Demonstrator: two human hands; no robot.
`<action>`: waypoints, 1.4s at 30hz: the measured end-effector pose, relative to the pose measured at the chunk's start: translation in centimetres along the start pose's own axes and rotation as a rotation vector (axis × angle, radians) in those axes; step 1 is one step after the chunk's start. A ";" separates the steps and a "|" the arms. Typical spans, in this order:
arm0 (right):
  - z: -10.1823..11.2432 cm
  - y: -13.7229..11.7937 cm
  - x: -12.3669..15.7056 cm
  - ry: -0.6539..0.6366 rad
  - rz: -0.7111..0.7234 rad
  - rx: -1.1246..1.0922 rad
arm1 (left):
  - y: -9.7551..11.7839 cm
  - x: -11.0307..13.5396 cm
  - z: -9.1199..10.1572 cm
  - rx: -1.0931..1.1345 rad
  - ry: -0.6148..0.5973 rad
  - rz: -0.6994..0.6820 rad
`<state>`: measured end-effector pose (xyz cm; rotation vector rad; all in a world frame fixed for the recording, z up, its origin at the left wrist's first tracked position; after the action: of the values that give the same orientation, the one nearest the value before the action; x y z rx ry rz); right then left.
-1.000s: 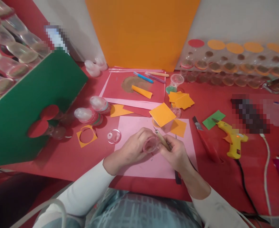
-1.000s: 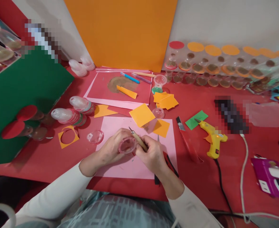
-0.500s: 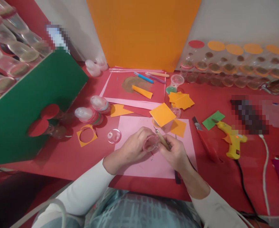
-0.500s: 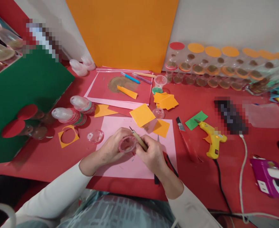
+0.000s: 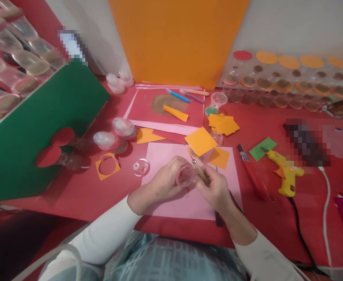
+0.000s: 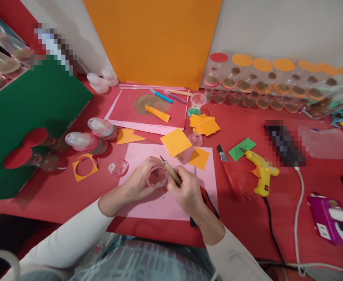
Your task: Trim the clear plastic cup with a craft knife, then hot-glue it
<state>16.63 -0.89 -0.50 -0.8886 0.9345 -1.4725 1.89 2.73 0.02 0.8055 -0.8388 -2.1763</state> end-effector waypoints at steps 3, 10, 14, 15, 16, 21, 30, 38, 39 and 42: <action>0.0 0.4 0.1 0.002 -0.019 -0.021 | 0.0 -0.1 0.2 0.024 0.023 0.059; 0.2 0.0 0.3 -0.007 -0.006 -0.075 | 0.0 -0.2 0.8 0.048 0.081 0.110; 0.1 0.0 0.3 -0.021 -0.012 -0.088 | -0.3 -0.1 1.1 -0.013 0.096 0.131; 0.0 0.0 0.3 -0.031 -0.005 -0.095 | -0.4 -0.1 1.1 -0.025 0.097 0.136; 0.0 0.0 0.3 -0.040 0.005 -0.099 | -0.4 -0.1 1.0 -0.032 0.099 0.137; -0.2 -0.1 0.3 -0.039 0.049 -0.060 | -0.7 0.2 0.6 -0.009 0.129 0.175; -0.5 -0.7 0.1 -0.046 -0.042 -0.041 | -0.7 0.4 -0.2 0.023 0.087 0.140; -0.3 -0.6 0.0 -0.020 -0.052 -0.069 | 0.4 -0.3 -0.1 -0.028 0.002 0.085; -0.2 -0.6 0.0 -0.014 -0.051 -0.082 | 0.5 -0.3 -0.1 -0.032 0.007 0.065; -0.2 -0.3 0.1 -0.004 -0.059 -0.108 | 0.7 -0.4 0.0 -0.026 0.021 0.037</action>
<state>16.27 -0.98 -0.29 -1.0048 1.0001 -1.4807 2.38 2.66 0.67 0.7931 -0.8074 -2.1386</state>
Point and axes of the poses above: each hand's wrist, its own x-axis away from the middle knuckle, its own z-axis out of the back of the hand, y = z × x, the point moved 4 cm from there along -x, towards the middle knuckle, and after that the axes turned 5 degrees about -x, right-handed, at the moved point
